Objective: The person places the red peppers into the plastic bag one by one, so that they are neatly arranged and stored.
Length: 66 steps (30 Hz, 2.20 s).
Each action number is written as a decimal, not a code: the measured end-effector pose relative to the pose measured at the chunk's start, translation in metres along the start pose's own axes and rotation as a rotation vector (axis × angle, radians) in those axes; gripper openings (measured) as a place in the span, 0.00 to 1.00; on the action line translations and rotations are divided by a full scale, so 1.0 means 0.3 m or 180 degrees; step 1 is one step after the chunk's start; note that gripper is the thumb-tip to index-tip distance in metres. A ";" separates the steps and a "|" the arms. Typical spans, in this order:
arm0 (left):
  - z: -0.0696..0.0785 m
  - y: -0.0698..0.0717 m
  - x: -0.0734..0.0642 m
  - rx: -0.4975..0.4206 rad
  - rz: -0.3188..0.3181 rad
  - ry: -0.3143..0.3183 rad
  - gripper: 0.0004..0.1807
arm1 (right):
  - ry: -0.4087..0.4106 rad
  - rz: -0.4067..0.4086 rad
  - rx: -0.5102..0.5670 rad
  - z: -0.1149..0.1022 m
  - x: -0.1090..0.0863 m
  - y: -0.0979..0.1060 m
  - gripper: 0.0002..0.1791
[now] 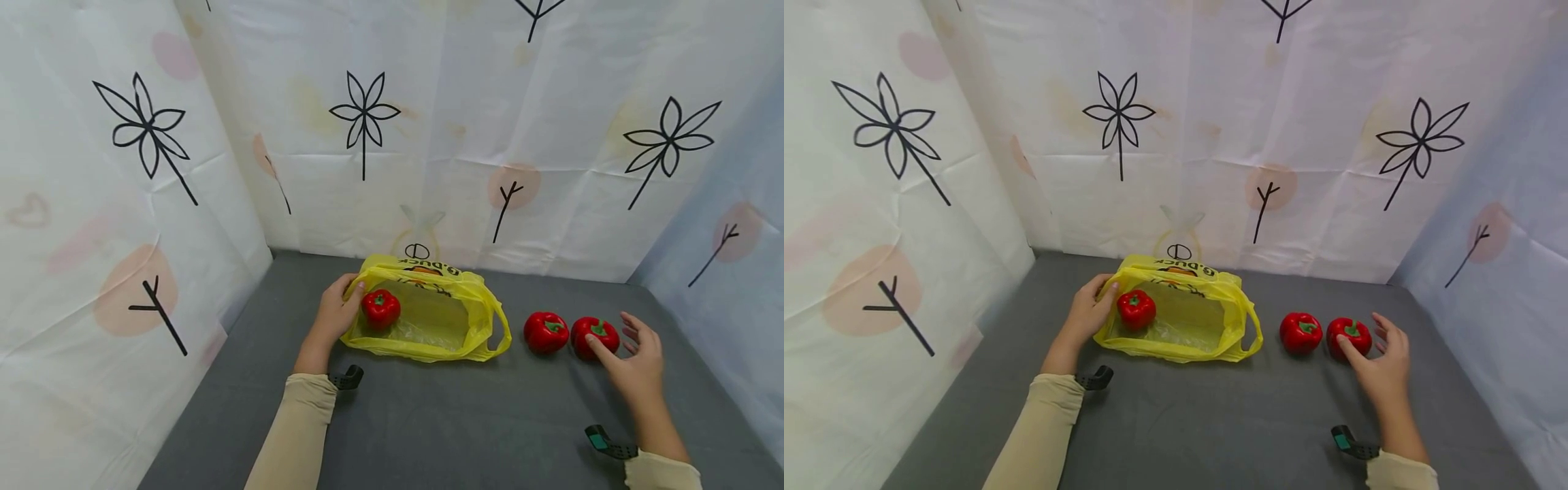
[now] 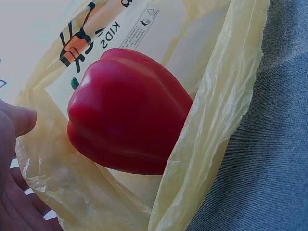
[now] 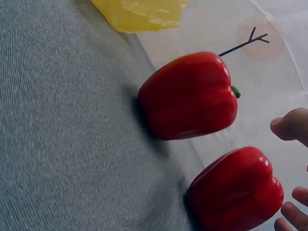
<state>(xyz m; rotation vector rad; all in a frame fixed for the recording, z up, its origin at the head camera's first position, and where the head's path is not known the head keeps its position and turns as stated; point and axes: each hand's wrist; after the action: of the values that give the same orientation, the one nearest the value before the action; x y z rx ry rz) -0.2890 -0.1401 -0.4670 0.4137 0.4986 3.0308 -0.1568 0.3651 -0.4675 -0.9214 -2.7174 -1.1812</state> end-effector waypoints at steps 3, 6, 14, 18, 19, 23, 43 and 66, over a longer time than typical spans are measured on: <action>-0.006 0.000 0.000 0.0013 0.0002 -0.0011 0.23 | -0.0067 -0.0065 0.0029 0.016 0.010 0.000 0.46; -0.009 0.001 0.003 0.0021 0.0002 -0.0040 0.23 | -0.0097 -0.0136 0.0048 0.029 0.017 0.000 0.48; -0.013 0.003 0.009 0.0041 -0.0006 -0.0038 0.23 | -0.0169 -0.0434 0.0064 0.046 0.025 -0.006 0.52; -0.013 0.002 0.008 0.0046 0.0008 -0.0018 0.22 | -0.0189 -0.0489 0.0043 0.042 0.026 -0.013 0.52; -0.013 0.002 0.008 0.0044 0.0009 -0.0020 0.22 | -0.0187 -0.0496 0.0036 0.042 0.027 -0.014 0.52; -0.010 0.001 0.008 0.0032 0.0013 -0.0029 0.22 | -0.0197 -0.0558 -0.0007 0.049 0.031 -0.018 0.53; -0.010 0.000 0.008 0.0051 0.0010 -0.0024 0.21 | -0.0207 -0.0672 -0.0120 0.059 0.033 -0.031 0.52; -0.001 0.000 0.012 0.0040 -0.0027 -0.0060 0.22 | -0.0408 -0.0594 -0.0021 0.044 0.027 -0.023 0.51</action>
<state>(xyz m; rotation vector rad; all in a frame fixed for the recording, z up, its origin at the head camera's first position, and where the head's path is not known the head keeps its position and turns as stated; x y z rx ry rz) -0.2926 -0.1399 -0.4665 0.4393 0.5174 3.0140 -0.1645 0.3744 -0.4792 -0.7842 -2.9593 -1.1995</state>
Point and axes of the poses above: each hand's wrist, its own x-axis towards the middle knuckle, its own y-axis out of the back of the hand, z = x × y, and after that the axes turned 8 degrees about -x, right-handed
